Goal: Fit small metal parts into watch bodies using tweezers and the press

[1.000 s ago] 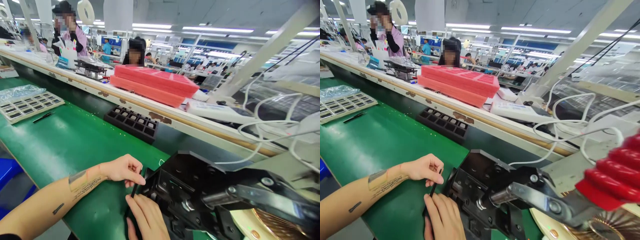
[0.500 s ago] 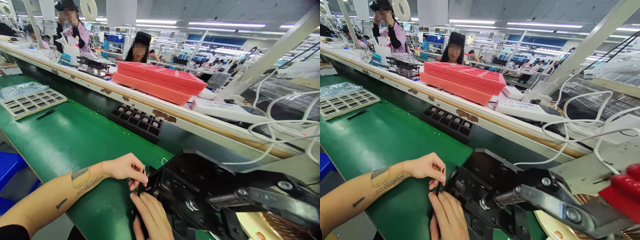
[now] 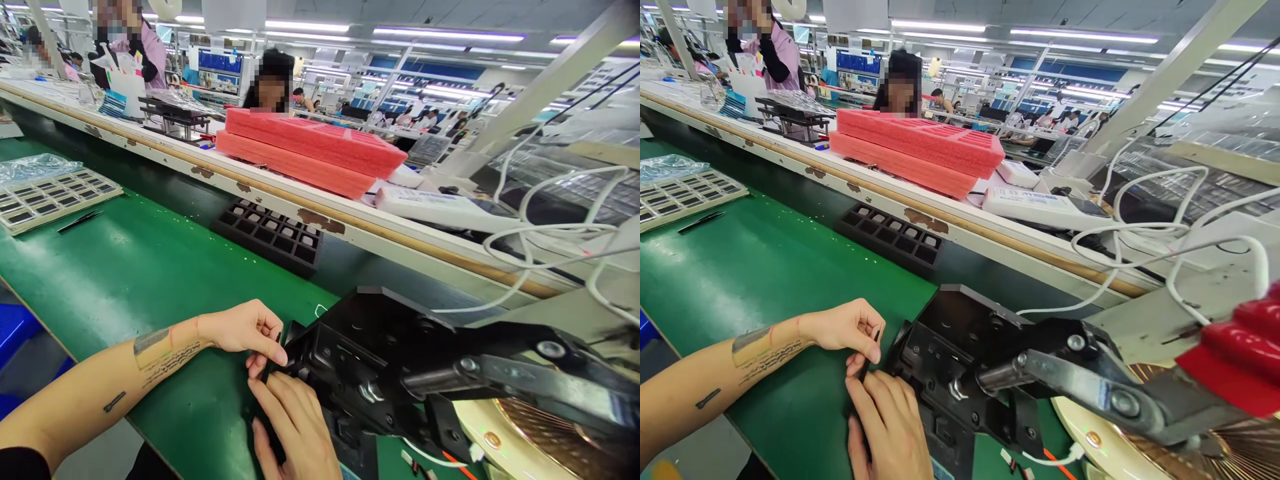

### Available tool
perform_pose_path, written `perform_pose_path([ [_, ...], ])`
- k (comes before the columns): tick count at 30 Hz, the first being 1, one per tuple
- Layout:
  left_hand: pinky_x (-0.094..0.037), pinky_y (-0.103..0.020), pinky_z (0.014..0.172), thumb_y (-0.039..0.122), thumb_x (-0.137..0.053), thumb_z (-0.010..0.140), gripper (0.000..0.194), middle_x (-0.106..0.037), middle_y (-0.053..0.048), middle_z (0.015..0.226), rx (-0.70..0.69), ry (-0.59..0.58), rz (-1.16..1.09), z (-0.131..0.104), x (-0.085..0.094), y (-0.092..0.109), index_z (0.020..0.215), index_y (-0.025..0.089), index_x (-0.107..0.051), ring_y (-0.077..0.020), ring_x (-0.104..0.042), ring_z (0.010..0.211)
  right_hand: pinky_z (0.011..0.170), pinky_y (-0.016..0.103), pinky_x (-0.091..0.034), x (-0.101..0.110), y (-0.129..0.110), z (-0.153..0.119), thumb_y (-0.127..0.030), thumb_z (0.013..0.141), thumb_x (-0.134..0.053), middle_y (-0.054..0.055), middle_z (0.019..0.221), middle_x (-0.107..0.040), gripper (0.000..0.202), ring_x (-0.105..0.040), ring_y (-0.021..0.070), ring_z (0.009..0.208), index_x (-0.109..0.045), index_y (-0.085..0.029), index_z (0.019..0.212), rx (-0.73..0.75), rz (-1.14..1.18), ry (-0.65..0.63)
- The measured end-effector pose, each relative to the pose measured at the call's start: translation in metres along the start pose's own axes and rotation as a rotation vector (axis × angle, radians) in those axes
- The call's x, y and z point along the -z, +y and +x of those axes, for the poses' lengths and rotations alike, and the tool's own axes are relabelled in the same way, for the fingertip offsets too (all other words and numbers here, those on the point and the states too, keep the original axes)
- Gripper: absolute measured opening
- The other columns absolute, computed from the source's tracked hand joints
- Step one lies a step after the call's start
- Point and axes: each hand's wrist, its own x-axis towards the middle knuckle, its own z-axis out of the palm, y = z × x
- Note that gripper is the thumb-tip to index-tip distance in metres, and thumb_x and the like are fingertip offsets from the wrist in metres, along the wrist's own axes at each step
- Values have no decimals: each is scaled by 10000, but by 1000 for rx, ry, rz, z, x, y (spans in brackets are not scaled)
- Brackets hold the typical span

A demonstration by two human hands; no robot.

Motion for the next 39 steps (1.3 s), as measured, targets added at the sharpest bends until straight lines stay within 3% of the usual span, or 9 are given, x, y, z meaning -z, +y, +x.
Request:
perform_pose_path([
  [3,-510,-214,474,629,-1028,694,629,-706,-49,545,-19,15,-7,-2,-1,1,662,158,-612,-135,-641,430,1040,412,-631,2,-5,1,-47,992,-550,106,1283,-756,480,-721,246,1200,-657,-206,1432,-44,39,16],
  [8,-499,-216,525,620,-960,815,551,-714,-44,616,-81,58,30,-6,0,6,878,102,-782,-118,-638,486,1102,428,-598,9,-15,0,-59,996,-529,119,1344,-707,539,-666,251,1283,-594,-206,1510,-162,126,-1],
  [12,-466,-212,513,569,-996,780,565,-645,-13,563,-120,140,9,-7,-2,6,686,144,-636,-104,-590,464,1143,477,-577,14,-20,0,-129,982,-548,120,1391,-682,556,-638,270,1313,-554,-208,1532,-209,188,-61],
  [18,-476,-208,507,504,-1037,736,574,-602,32,622,-142,187,-11,-6,-4,4,698,166,-575,-128,-653,493,1115,516,-574,12,-17,0,-168,1009,-600,130,1388,-689,538,-644,298,1274,-550,-211,1542,-179,158,-171],
  [25,-510,-227,565,545,-917,900,449,-702,-41,708,-175,182,-3,-7,2,-2,918,115,-787,-120,-652,522,1127,489,-551,13,-19,0,-149,1019,-588,123,1353,-684,489,-630,279,1266,-553,-207,1503,-234,190,-120],
  [28,-474,-208,538,494,-943,883,473,-674,-23,723,-214,225,-10,-8,-1,0,743,121,-688,-94,-631,489,1131,513,-535,13,-21,1,-156,1010,-598,117,1343,-679,483,-619,286,1254,-558,-209,1489,-248,191,-164],
  [32,-441,-195,487,456,-978,846,525,-591,31,723,-233,204,-66,-9,-5,1,709,141,-582,-93,-624,456,1125,517,-516,13,-21,1,-178,994,-610,101,1288,-690,484,-613,285,1229,-558,-216,1474,-243,210,-169],
  [37,-480,-198,550,522,-918,909,424,-677,-24,808,-203,156,-27,-10,-4,1,943,119,-790,-117,-693,536,1112,482,-501,11,-21,-1,-193,969,-622,84,1229,-693,420,-608,269,1202,-577,-221,1386,-259,241,-123],
  [39,-464,-190,545,503,-918,912,415,-685,-36,870,-227,185,-19,-9,-4,2,886,107,-799,-98,-686,530,1116,479,-495,10,-21,-1,-192,968,-627,80,1227,-695,414,-606,268,1203,-580,-227,1378,-260,231,-131],
])
